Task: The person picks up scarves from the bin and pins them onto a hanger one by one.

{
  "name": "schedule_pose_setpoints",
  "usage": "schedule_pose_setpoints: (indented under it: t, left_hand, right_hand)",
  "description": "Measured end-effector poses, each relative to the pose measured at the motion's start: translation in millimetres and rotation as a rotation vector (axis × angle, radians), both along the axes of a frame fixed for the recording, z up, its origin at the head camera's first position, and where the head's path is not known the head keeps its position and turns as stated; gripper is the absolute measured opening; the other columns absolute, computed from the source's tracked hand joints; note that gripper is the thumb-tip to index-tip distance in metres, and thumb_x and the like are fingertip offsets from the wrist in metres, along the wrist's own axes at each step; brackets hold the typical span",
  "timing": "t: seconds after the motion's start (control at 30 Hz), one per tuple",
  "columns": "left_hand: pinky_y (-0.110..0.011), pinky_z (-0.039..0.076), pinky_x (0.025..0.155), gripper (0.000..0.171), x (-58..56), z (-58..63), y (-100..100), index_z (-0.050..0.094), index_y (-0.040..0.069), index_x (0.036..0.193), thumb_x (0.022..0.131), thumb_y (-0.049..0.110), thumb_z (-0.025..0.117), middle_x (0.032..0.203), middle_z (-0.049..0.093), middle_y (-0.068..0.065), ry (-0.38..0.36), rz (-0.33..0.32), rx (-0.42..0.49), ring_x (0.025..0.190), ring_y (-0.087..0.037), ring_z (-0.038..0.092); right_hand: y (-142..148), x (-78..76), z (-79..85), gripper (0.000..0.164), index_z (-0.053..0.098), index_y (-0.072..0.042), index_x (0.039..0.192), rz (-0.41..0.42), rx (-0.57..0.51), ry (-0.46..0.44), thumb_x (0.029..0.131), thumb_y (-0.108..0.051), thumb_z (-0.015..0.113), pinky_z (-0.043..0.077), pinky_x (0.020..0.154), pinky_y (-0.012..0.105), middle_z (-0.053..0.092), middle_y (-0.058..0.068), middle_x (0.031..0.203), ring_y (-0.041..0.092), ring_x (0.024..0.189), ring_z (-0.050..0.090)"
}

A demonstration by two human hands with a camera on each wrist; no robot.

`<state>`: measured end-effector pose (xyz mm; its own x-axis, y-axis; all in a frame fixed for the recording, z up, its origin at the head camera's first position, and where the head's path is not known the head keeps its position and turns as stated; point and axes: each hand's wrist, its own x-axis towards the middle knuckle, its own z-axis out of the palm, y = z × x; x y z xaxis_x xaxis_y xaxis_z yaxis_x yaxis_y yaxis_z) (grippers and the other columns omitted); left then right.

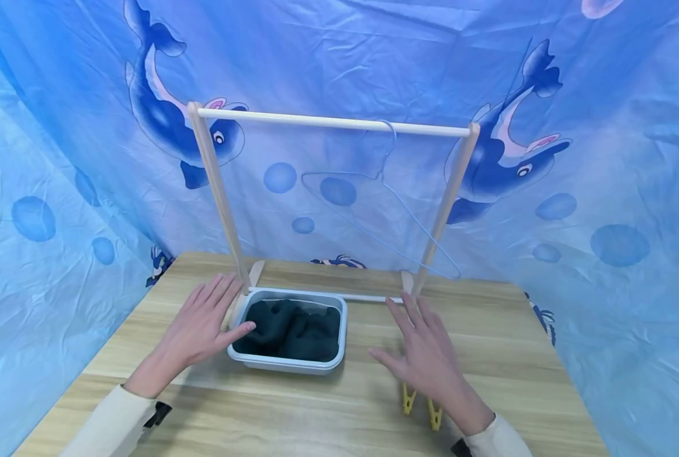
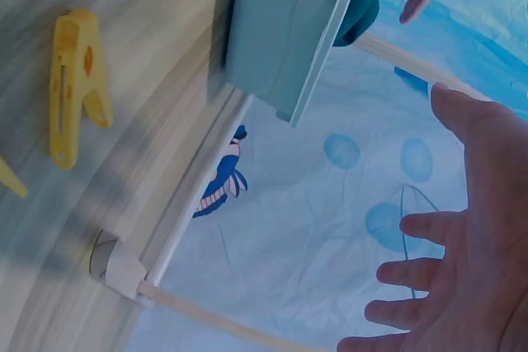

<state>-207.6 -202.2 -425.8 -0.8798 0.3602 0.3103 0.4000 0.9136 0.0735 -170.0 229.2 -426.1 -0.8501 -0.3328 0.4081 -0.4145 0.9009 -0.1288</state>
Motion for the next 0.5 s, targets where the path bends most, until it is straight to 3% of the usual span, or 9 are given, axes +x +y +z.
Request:
schedule_pose_setpoints:
  t: [0.27,0.5]
  left_hand:
    - [-0.060,0.022,0.119,0.088,-18.9,-1.4,8.8,0.036,0.005,0.158,0.097,0.067,0.052,0.164,0.033,-0.016,-0.049,-0.057,0.127,0.152,-0.038,0.027]
    - [-0.061,0.027,0.116,0.079,-26.5,-10.0,16.2,0.044,0.006,0.153,0.098,0.062,0.055,0.158,0.042,-0.015,-0.083,-0.085,0.224,0.147,-0.037,0.035]
  right_hand:
    - [-18.5,-20.2,-10.3,0.088,0.045,-0.014,0.155,0.115,-0.088,0.001,0.085,-0.060,0.074,0.040,0.108,0.061,0.046,0.017,0.156,0.044,0.143,0.041]
    - [-35.5,-25.5,-28.3,0.086,0.045,-0.018,0.155,0.177,-0.126,-0.069,0.087,-0.061,0.072,0.042,0.106,0.062,0.047,0.011,0.156,0.038,0.143,0.044]
